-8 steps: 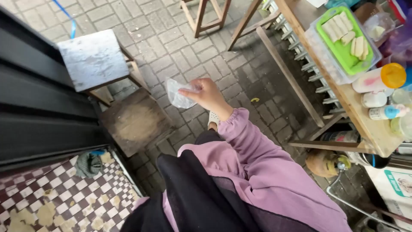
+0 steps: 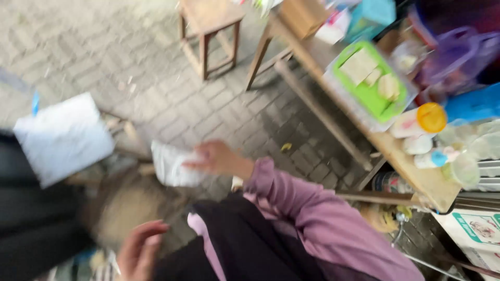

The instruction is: The person is pouring sauce into small plastic bags, tying them, and assembling cardboard boxes for food packaging.

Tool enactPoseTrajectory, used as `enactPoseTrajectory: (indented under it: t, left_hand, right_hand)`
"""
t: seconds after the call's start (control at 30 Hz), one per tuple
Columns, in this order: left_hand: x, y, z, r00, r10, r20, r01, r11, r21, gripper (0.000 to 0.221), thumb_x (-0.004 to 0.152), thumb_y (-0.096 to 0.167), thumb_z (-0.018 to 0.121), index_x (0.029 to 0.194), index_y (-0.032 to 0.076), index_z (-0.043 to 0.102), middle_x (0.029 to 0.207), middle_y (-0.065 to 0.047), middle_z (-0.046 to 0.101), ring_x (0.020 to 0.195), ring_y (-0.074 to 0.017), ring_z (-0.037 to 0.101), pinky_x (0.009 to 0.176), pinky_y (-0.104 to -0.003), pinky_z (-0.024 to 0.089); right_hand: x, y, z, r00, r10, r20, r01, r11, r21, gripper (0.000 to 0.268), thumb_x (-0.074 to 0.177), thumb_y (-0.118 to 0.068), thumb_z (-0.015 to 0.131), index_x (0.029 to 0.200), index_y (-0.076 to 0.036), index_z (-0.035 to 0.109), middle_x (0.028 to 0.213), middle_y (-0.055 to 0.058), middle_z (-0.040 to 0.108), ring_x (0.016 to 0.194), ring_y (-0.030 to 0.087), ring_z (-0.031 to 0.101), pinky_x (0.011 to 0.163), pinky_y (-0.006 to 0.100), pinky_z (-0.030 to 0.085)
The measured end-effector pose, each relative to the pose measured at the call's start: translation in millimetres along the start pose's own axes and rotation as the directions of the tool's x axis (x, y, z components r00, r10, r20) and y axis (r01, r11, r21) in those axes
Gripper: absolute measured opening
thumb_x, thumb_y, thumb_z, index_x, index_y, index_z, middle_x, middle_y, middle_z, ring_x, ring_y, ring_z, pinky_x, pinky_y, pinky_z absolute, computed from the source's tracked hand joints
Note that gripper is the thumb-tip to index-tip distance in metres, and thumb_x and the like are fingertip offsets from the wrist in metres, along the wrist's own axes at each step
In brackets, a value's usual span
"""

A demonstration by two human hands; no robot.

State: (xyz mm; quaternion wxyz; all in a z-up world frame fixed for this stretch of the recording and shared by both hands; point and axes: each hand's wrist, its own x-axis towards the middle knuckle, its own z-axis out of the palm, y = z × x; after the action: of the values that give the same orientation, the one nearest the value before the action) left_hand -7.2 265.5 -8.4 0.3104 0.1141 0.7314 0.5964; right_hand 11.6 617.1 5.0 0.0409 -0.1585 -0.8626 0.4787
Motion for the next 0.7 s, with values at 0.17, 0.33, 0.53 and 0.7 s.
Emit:
enactPoseTrajectory:
  t: [0.17,0.33,0.53,0.7]
  left_hand:
    - [149.5,85.6,165.8,0.934,0.049,0.353,-0.008,0.993,-0.117,0.056,0.086,0.024,0.070,0.135,0.004,0.049,0.116,-0.018,0.070,0.108,-0.0223,0.070,0.092,-0.031,0.054]
    - [234.3,131.4,276.5,0.914,-0.089,0.395,0.052,0.993,0.103,0.023,0.092,0.013,0.070,0.114,0.008,0.062,0.092,-0.007,0.076,0.085,-0.0125,0.071,0.075,-0.025,0.052]
    - [304.1,137.5,369.5,0.799,-0.025,0.601,0.232,0.934,-0.270,0.007,0.100,0.002,0.059,0.103,0.002,0.065,0.091,-0.009,0.067,0.086,-0.0179,0.068,0.083,-0.027,0.055]
    - [360.5,137.3,443.8,0.562,-0.150,0.814,0.706,0.599,-0.377,0.011,0.100,0.014,0.050,0.092,0.007,0.055,0.072,-0.011,0.059,0.078,-0.0231,0.062,0.091,-0.047,0.051]
  right_hand:
    - [11.0,17.5,-97.4,0.997,0.005,-0.071,-0.016,0.988,-0.152,0.056,0.084,-0.066,0.059,0.065,-0.018,0.039,0.050,-0.005,0.038,0.048,0.013,0.044,0.055,0.034,0.033]
    - [9.3,58.2,-177.5,0.969,0.243,0.036,-0.238,0.966,-0.102,0.052,0.092,-0.065,0.049,0.082,-0.015,0.043,0.057,0.000,0.048,0.051,0.019,0.048,0.053,0.034,0.031]
    - [-26.4,143.4,-233.1,0.908,0.298,-0.293,-0.217,0.936,0.279,0.032,0.091,-0.044,0.073,0.099,-0.016,0.062,0.067,-0.006,0.047,0.062,0.007,0.040,0.061,0.026,0.033]
    - [-24.6,195.0,-273.9,0.726,0.516,-0.454,-0.114,0.743,0.660,0.008,0.097,-0.012,0.071,0.101,-0.005,0.070,0.069,0.007,0.067,0.064,0.015,0.065,0.064,0.029,0.056]
